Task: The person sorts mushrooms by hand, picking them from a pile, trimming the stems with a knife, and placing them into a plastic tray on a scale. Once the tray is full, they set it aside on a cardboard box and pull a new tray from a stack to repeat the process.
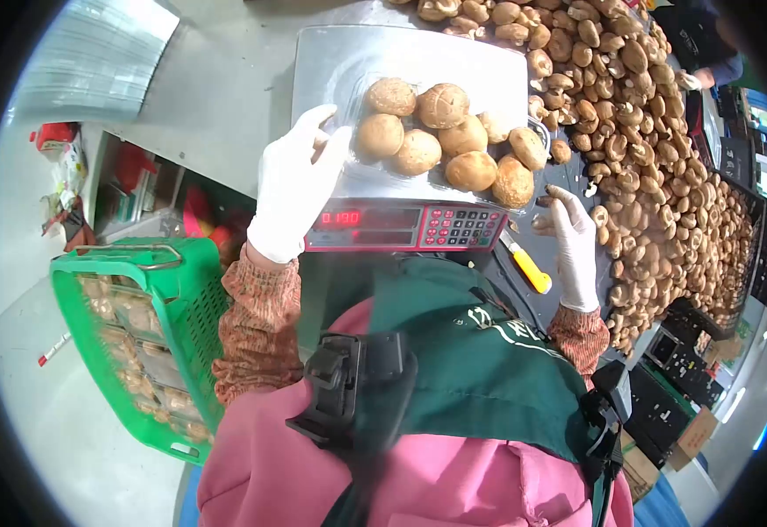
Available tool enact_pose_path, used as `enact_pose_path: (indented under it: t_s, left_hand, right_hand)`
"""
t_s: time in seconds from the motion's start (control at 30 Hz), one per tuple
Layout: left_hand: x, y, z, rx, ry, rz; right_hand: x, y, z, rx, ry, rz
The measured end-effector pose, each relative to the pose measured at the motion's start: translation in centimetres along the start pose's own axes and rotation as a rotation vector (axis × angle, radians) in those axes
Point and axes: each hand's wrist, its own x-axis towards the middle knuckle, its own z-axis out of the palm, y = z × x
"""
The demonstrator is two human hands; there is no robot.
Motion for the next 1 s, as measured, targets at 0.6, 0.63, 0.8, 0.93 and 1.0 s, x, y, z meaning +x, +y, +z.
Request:
enact_pose_path:
  t_s: [0.6,0.63,0.8,0.93,1.0]
  left_hand:
    - [0.1,0.4,0.3,0.060,0.012,0.123]
    - [-0.1,0.4,0.3,0.059,0.012,0.124]
    - [-0.5,1.1,0.2,0.194,0.068,0.161]
    - [0.3,3.9,0.8,0.368,0.190,0.494]
    - [0.9,5.4,2.2,0.408,0.150,0.631]
  right_hand:
    - [1.0,-7.9,7.9,-1.200,0.052,-0.947]
    - [1.0,-7.6,7.9,-1.177,0.053,-0.935]
    - [1.1,-7.4,8.0,-1.071,0.090,-0.931]
    - [1.4,-6.9,7.5,-0.812,0.189,-0.926]
    - [1.8,-7.1,6.9,-0.770,0.180,-0.897]
